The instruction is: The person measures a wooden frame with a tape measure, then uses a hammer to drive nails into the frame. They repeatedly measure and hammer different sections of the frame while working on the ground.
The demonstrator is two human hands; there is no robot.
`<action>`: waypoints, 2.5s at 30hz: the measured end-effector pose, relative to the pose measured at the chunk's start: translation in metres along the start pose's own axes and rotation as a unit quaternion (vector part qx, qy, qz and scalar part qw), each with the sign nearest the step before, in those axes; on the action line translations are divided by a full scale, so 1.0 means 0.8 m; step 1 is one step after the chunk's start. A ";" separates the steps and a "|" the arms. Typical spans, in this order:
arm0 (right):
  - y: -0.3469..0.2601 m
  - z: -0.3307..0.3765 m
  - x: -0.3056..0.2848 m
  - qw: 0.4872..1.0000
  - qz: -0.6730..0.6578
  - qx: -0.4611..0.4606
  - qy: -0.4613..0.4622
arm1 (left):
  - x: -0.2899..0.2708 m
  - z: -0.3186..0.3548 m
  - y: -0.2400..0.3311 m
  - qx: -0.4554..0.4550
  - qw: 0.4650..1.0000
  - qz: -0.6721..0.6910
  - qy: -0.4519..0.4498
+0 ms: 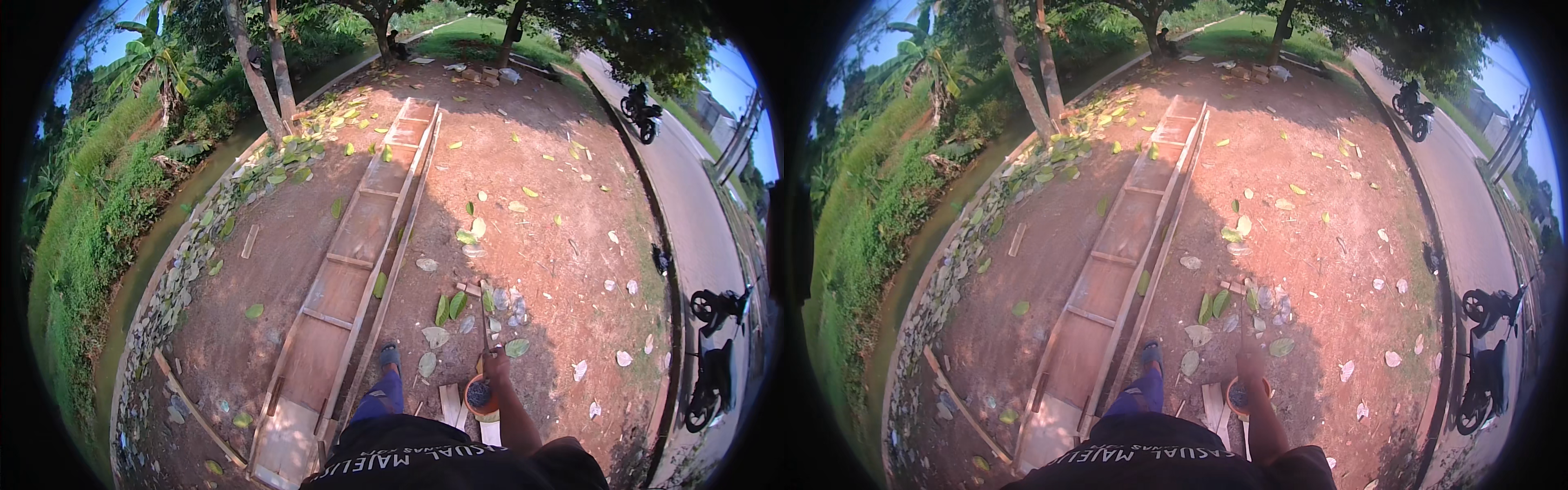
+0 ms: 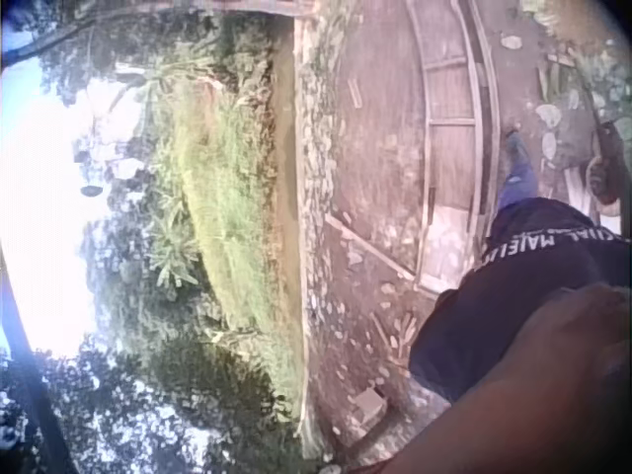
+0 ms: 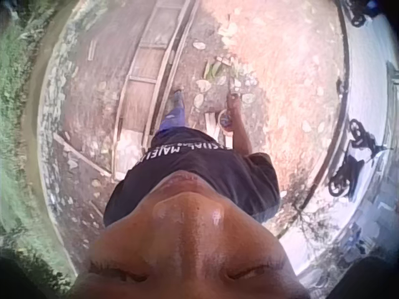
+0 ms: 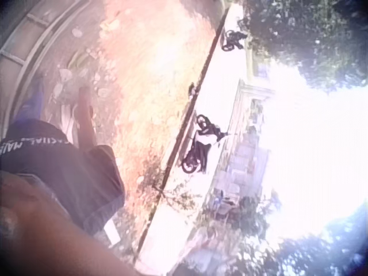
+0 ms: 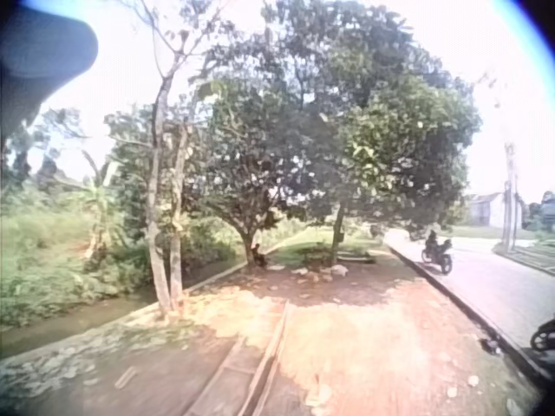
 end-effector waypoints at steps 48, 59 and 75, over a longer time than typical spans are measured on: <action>-0.099 -1.409 0.007 0.981 0.095 0.155 -0.066 | 0.171 -0.560 1.695 0.042 0.994 -0.102 -0.019; -0.231 -1.528 0.060 0.871 0.009 0.427 -0.244 | 0.148 -0.544 2.392 0.308 0.933 -0.151 0.109; -0.529 -2.558 -0.030 0.946 -0.258 -0.125 -0.151 | 0.352 -0.704 2.452 -0.051 0.993 0.103 -0.005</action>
Point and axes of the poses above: each hand's wrist, its own z-axis away from the middle knuckle, its own x-axis out of the palm, y = z × x, the point moved 9 cm from there along -z, towards the middle knuckle, and after that the axes turned 9 degrees about z, right-handed, at the moved point
